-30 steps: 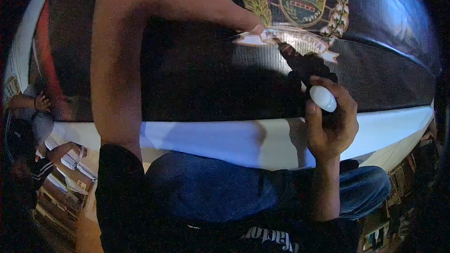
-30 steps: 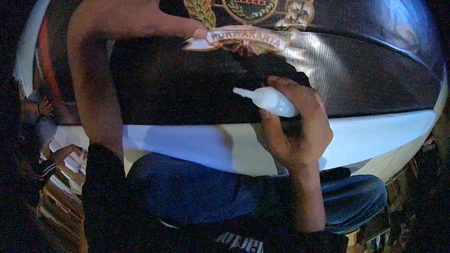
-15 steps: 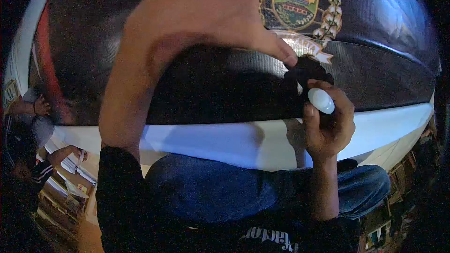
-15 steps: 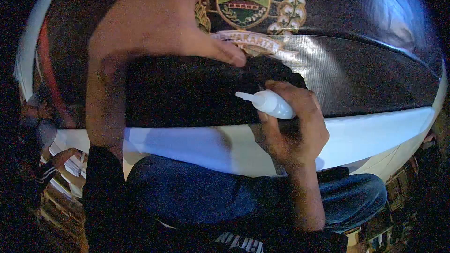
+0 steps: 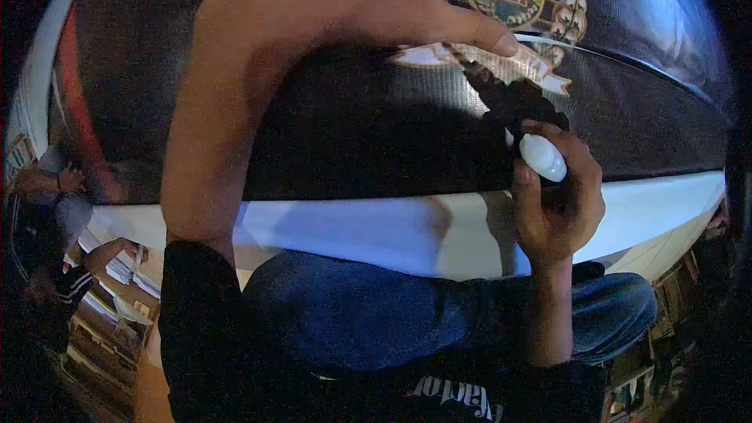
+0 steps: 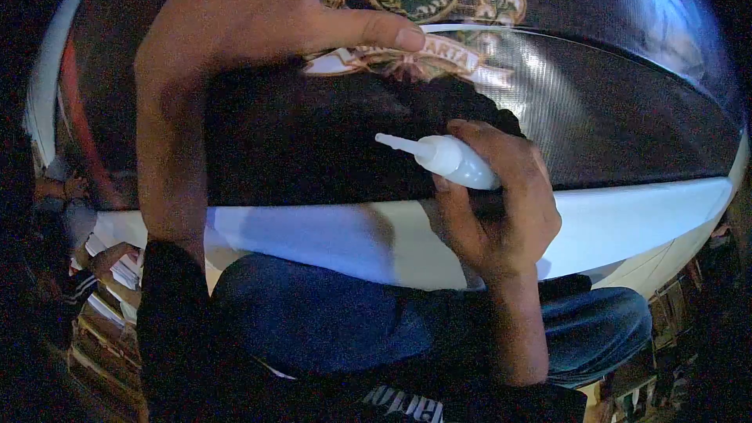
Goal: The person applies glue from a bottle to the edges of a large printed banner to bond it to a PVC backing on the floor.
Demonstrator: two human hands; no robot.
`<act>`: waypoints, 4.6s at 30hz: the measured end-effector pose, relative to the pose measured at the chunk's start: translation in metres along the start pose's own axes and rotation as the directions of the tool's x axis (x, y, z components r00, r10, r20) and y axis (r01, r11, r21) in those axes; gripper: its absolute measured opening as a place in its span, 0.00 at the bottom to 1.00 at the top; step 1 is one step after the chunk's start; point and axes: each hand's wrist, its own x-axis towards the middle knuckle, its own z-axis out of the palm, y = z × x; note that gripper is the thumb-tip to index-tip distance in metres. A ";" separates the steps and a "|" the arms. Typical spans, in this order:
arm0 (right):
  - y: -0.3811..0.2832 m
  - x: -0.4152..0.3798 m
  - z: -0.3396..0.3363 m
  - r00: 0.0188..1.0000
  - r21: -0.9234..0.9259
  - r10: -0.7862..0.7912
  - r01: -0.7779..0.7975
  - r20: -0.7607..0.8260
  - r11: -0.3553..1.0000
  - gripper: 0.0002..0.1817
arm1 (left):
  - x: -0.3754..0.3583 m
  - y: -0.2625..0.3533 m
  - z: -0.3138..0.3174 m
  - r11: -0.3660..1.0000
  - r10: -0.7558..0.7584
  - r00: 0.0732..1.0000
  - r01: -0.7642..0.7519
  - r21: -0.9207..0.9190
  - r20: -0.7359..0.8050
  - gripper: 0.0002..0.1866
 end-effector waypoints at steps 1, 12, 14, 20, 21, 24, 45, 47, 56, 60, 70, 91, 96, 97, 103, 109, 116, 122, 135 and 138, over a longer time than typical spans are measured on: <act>0.000 -0.001 0.000 1.000 -0.008 0.005 -0.005 0.004 1.000 0.20 | -0.002 0.004 -0.006 0.999 -0.034 0.999 0.035 -0.028 0.038 0.57; 0.001 -0.003 -0.001 0.999 -0.095 0.030 -0.033 -0.037 0.995 0.20 | -0.004 -0.004 -0.011 0.998 0.008 0.996 -0.002 -0.063 0.089 0.57; -0.001 -0.001 -0.001 0.998 -0.113 0.050 -0.055 -0.047 0.992 0.19 | 0.001 -0.017 0.009 0.998 0.019 0.995 -0.013 -0.063 0.095 0.57; -0.004 0.005 0.004 1.000 -0.133 -0.001 0.001 -0.004 0.991 0.18 | -0.005 -0.006 -0.014 0.997 0.013 0.996 -0.006 -0.075 0.083 0.56; -0.004 0.006 0.004 1.000 -0.147 -0.027 0.025 -0.005 0.989 0.18 | -0.002 -0.004 -0.015 0.999 -0.022 0.993 0.027 -0.041 0.115 0.56; -0.008 0.007 0.004 1.000 -0.165 -0.011 0.011 -0.002 0.986 0.17 | -0.003 -0.001 -0.014 0.999 -0.036 0.992 0.037 -0.007 0.120 0.56; -0.011 0.013 0.010 0.995 -0.196 0.019 -0.037 -0.093 0.980 0.15 | -0.007 -0.011 -0.019 0.993 0.018 0.990 -0.001 -0.118 0.139 0.60; -0.010 0.014 0.011 0.995 -0.191 0.008 -0.027 -0.101 0.981 0.14 | -0.007 -0.009 -0.019 0.991 0.024 0.992 -0.007 -0.136 0.125 0.60; -0.011 0.013 0.015 0.997 -0.199 -0.031 0.016 -0.071 0.980 0.15 | -0.011 -0.013 -0.019 0.998 0.048 0.991 -0.041 -0.052 0.123 0.60; -0.012 0.011 0.015 0.997 -0.182 -0.011 -0.004 -0.079 0.983 0.16 | -0.011 -0.013 -0.017 0.994 0.026 0.992 -0.013 -0.106 0.121 0.59; 0.013 -0.006 0.014 0.970 0.437 0.117 -0.011 -0.215 0.899 0.19 | 0.003 -0.019 0.002 0.999 -0.003 0.989 0.008 -0.034 0.145 0.40; -0.040 -0.035 -0.140 0.923 0.522 0.112 0.105 -0.368 0.846 0.15 | -0.119 0.107 -0.023 0.729 -0.671 0.679 0.678 0.095 0.297 0.50; -0.024 -0.090 -0.220 0.915 0.392 0.038 0.135 -0.403 0.910 0.14 | -0.068 0.154 -0.007 0.781 -0.618 0.766 0.624 0.025 0.175 0.50; -0.021 -0.102 -0.231 0.909 0.397 0.056 0.124 -0.413 0.909 0.15 | -0.061 0.163 -0.006 0.782 -0.619 0.774 0.624 0.010 0.135 0.49; 0.005 -0.129 -0.248 0.856 0.518 0.189 0.104 -0.482 0.849 0.15 | -0.023 0.210 0.000 0.765 -0.642 0.765 0.643 -0.020 0.051 0.47; 0.001 -0.128 -0.253 0.867 0.565 0.202 0.106 -0.455 0.818 0.15 | -0.005 0.225 0.008 0.764 -0.638 0.769 0.639 -0.088 0.038 0.45; 0.003 -0.127 -0.261 0.844 0.667 0.293 0.100 -0.450 0.738 0.15 | -0.028 0.180 0.021 0.427 -0.904 0.418 0.885 -0.187 -0.088 0.45; 0.006 -0.125 -0.260 0.879 0.591 0.187 0.126 -0.439 0.797 0.13 | -0.023 0.188 0.002 0.473 -0.866 0.493 0.861 -0.185 0.079 0.47; 0.000 -0.138 -0.250 0.863 0.486 0.178 0.088 -0.474 0.869 0.18 | -0.120 0.349 -0.043 0.970 -0.234 0.955 0.241 -0.021 0.185 0.35; 0.010 -0.138 -0.239 0.891 0.441 0.157 0.054 -0.426 0.896 0.19 | -0.179 0.385 -0.018 0.951 -0.184 0.973 0.212 -0.224 0.138 0.28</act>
